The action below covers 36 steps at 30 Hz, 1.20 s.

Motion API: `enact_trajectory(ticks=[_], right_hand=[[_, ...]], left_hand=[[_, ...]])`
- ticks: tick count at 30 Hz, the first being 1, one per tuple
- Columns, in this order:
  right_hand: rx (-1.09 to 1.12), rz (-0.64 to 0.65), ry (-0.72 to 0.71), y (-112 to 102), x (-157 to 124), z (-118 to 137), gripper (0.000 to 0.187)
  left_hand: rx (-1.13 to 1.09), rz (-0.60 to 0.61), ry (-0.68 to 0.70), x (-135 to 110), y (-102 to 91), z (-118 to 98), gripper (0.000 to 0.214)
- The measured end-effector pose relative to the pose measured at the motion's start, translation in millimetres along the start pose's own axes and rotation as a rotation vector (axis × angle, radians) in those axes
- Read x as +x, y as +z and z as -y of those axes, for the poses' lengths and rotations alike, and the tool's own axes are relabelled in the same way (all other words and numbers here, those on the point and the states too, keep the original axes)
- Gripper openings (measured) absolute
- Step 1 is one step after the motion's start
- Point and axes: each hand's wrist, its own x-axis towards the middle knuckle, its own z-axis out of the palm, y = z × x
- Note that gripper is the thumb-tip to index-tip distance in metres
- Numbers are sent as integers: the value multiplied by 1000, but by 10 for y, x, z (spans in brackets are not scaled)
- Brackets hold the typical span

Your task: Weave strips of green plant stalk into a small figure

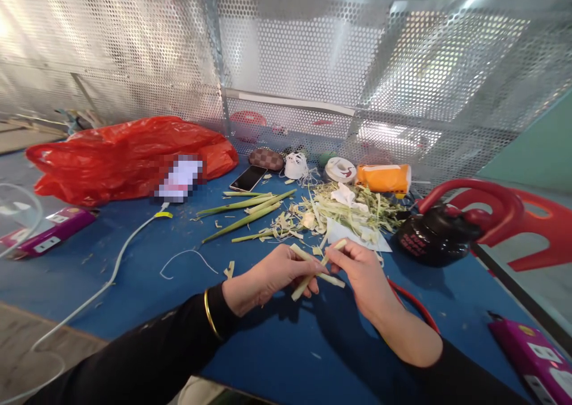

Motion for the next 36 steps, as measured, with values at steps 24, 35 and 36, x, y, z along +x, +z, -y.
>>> enact_trajectory(ticks=[24,35,36], right_hand=[[-769,-109,-941,-59,-154,-30,14],[-1068,-33,-1119,-32,-141,-27,16],[-1074,-23,-1118,-28,-144,-21,16]], left_hand=[[-101,-95,59,12,42,13,30],[-294,-55,58,27,30,62,30],[-269,-43,73,27,26,64,33]])
